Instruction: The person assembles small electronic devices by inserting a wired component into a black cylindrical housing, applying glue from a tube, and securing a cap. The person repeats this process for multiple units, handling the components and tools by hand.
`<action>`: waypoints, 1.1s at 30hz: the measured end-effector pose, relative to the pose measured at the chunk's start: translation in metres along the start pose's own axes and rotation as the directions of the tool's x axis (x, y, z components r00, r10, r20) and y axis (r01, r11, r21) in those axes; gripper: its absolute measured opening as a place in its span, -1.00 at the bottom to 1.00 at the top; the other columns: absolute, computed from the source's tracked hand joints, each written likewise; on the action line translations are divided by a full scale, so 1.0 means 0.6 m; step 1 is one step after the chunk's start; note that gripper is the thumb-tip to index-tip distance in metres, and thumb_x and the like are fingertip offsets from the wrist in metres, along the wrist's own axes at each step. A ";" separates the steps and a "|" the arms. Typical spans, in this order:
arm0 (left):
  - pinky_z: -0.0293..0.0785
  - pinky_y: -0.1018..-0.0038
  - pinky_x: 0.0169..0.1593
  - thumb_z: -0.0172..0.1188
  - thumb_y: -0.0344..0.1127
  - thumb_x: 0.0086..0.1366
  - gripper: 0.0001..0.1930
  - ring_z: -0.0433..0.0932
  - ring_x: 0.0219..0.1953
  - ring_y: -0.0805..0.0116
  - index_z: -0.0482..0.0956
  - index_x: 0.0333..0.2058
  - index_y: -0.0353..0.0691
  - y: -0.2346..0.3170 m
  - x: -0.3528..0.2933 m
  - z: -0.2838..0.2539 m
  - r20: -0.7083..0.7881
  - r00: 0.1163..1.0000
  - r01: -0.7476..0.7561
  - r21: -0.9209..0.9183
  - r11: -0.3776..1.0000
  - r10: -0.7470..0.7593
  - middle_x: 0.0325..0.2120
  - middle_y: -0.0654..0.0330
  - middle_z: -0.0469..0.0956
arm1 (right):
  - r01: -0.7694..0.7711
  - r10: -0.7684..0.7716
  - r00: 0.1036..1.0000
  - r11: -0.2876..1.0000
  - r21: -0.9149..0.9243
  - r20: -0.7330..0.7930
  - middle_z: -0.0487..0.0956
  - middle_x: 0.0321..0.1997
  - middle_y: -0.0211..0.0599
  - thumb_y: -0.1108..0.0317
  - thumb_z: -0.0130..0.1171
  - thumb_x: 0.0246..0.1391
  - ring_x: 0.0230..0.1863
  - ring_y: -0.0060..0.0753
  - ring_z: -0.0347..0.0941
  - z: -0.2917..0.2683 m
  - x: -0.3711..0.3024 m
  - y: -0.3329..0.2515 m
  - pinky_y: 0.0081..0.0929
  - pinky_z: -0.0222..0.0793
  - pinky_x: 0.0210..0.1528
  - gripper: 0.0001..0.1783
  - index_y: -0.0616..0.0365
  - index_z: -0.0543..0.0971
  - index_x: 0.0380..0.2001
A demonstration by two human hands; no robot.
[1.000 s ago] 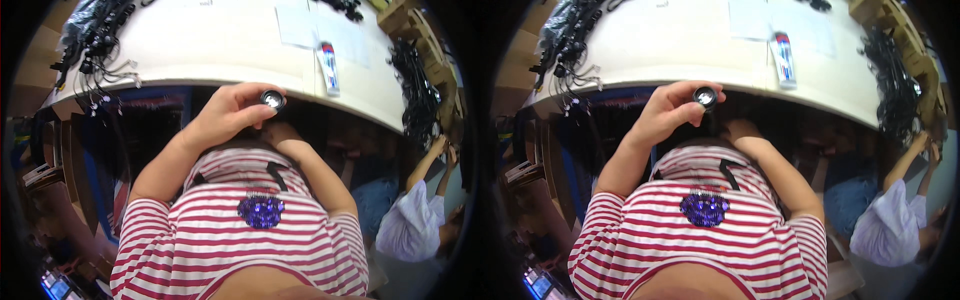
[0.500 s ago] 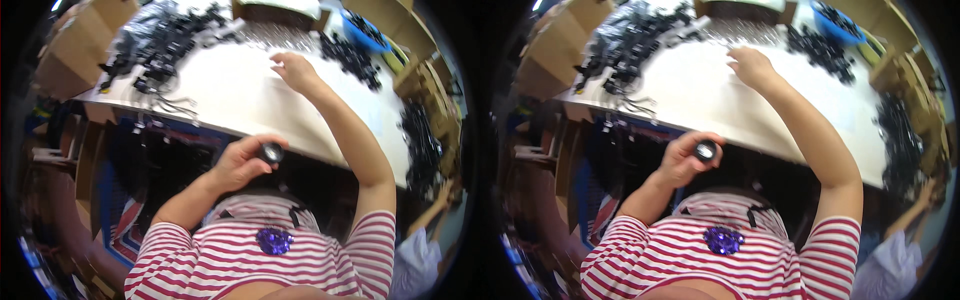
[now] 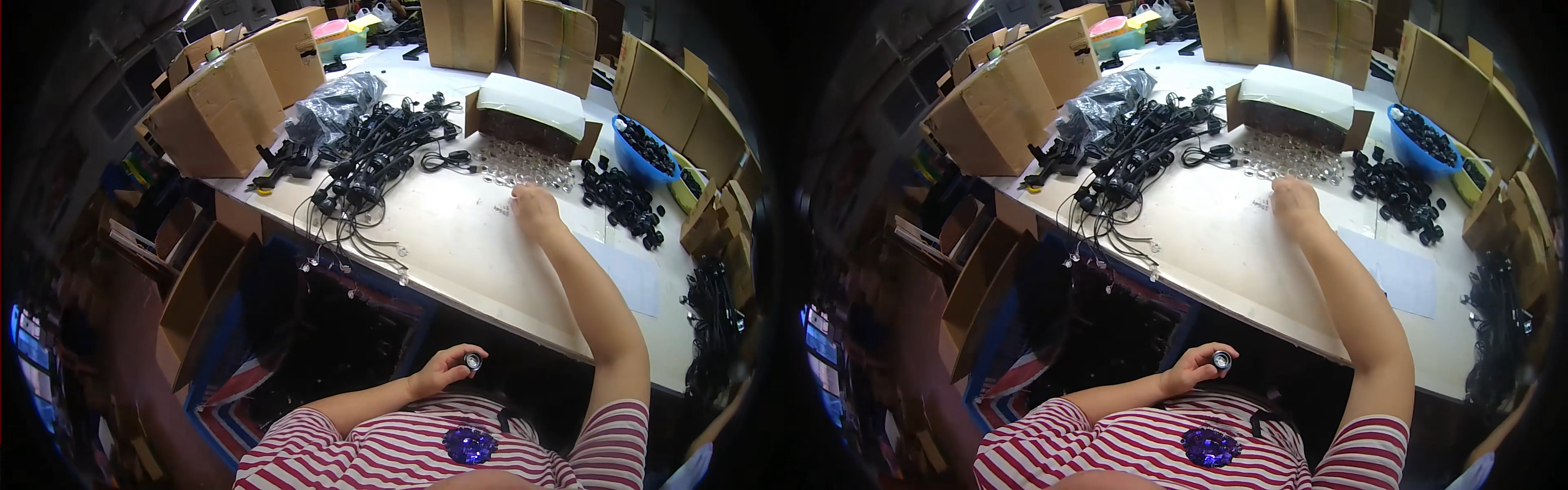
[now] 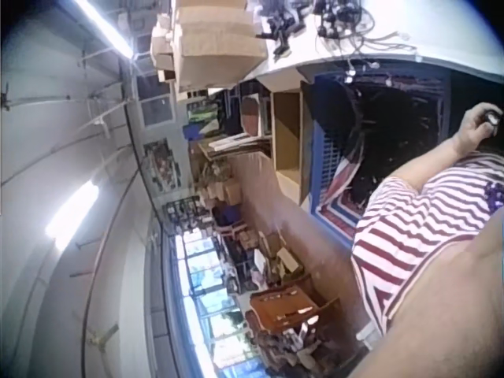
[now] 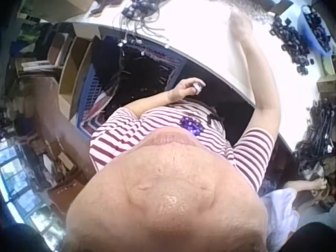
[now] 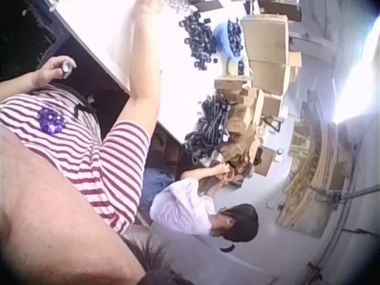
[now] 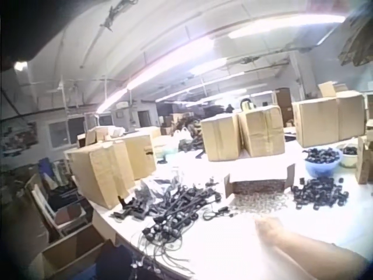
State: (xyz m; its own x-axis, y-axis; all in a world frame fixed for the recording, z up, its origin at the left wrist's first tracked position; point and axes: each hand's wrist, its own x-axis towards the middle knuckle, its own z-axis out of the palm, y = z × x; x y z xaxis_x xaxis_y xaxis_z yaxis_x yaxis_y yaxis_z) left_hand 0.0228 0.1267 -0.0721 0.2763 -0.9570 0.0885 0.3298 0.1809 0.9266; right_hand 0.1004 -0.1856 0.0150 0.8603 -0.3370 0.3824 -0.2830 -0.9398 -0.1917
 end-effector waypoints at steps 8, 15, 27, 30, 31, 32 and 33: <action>0.25 0.72 -0.44 0.10 -0.30 0.16 -0.74 0.29 -0.50 0.69 0.44 -0.19 -0.25 0.013 0.012 0.010 -0.100 0.995 0.022 0.245 0.969 0.002 -0.51 0.39 0.36 | -0.143 0.090 0.967 0.966 0.215 0.240 0.57 -0.39 -0.10 0.30 0.15 -0.30 -0.28 -0.11 0.49 -0.062 -0.079 -0.023 -0.37 0.39 -0.20 -0.75 0.16 0.58 -0.45; 0.05 0.69 -0.49 -0.13 0.15 0.25 -0.38 0.14 -0.57 0.63 0.29 -0.02 -0.37 0.083 0.076 0.047 0.008 0.974 -0.223 0.173 0.959 0.225 -0.62 0.34 0.27 | -0.541 0.175 0.798 0.627 0.560 0.577 0.50 -0.52 -0.38 0.37 0.28 -0.17 -0.55 -0.63 0.36 -0.115 -0.167 -0.019 -0.66 0.28 -0.54 -0.76 0.26 0.51 -0.40; 0.05 0.70 -0.50 0.01 -0.03 0.26 -0.53 0.12 -0.60 0.63 0.37 -0.05 -0.33 0.055 0.107 0.036 -0.044 0.971 -0.228 0.094 0.969 0.233 -0.66 0.38 0.24 | -0.221 0.191 0.972 0.943 0.250 0.136 0.51 -0.33 -0.33 0.15 0.26 -0.14 -0.43 -0.48 0.32 -0.103 -0.237 -0.031 -0.53 0.32 -0.29 -0.69 0.10 0.60 -0.33; 0.03 0.71 -0.51 0.02 -0.04 0.26 -0.54 0.11 -0.60 0.64 0.37 -0.04 -0.31 0.048 0.112 0.030 -0.045 0.975 -0.213 0.059 0.975 0.215 -0.66 0.39 0.24 | -0.221 0.179 0.972 0.919 0.327 0.155 0.50 -0.36 -0.42 0.19 0.26 -0.11 -0.45 -0.58 0.31 -0.109 -0.236 -0.031 -0.62 0.27 -0.35 -0.71 0.12 0.61 -0.33; 0.03 0.71 -0.51 0.03 -0.05 0.26 -0.54 0.11 -0.60 0.64 0.37 -0.04 -0.31 0.049 0.114 0.031 -0.044 0.977 -0.207 0.056 0.977 0.210 -0.65 0.39 0.25 | -0.214 0.141 0.972 0.855 0.472 0.186 0.52 -0.38 -0.43 0.20 0.27 -0.13 -0.48 -0.61 0.29 -0.123 -0.237 -0.037 -0.65 0.24 -0.39 -0.72 0.11 0.62 -0.34; 0.02 0.71 -0.51 0.03 -0.05 0.26 -0.55 0.10 -0.60 0.64 0.37 -0.04 -0.30 0.049 0.113 0.031 -0.045 0.979 -0.198 0.051 0.979 0.201 -0.65 0.39 0.25 | -0.213 0.100 0.971 0.768 0.604 0.216 0.53 -0.41 -0.44 0.21 0.29 -0.14 -0.50 -0.64 0.28 -0.144 -0.245 -0.051 -0.68 0.21 -0.44 -0.73 0.09 0.63 -0.35; 0.03 0.71 -0.51 0.03 -0.06 0.26 -0.55 0.11 -0.60 0.64 0.37 -0.03 -0.30 0.048 0.115 0.031 -0.049 0.978 -0.200 0.071 0.977 0.204 -0.64 0.39 0.26 | -0.216 0.056 0.969 0.660 0.719 0.240 0.54 -0.43 -0.46 0.22 0.30 -0.16 -0.52 -0.67 0.26 -0.161 -0.251 -0.063 -0.71 0.18 -0.48 -0.74 0.08 0.64 -0.36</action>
State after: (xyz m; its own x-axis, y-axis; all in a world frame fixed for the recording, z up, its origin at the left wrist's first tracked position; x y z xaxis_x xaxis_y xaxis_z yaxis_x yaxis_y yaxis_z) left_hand 0.0344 0.0615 -0.0324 0.3820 -0.8876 0.2574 0.2032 0.3524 0.9135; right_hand -0.0595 -0.1050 0.0518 0.9195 -0.3660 0.1434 -0.0677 -0.5067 -0.8595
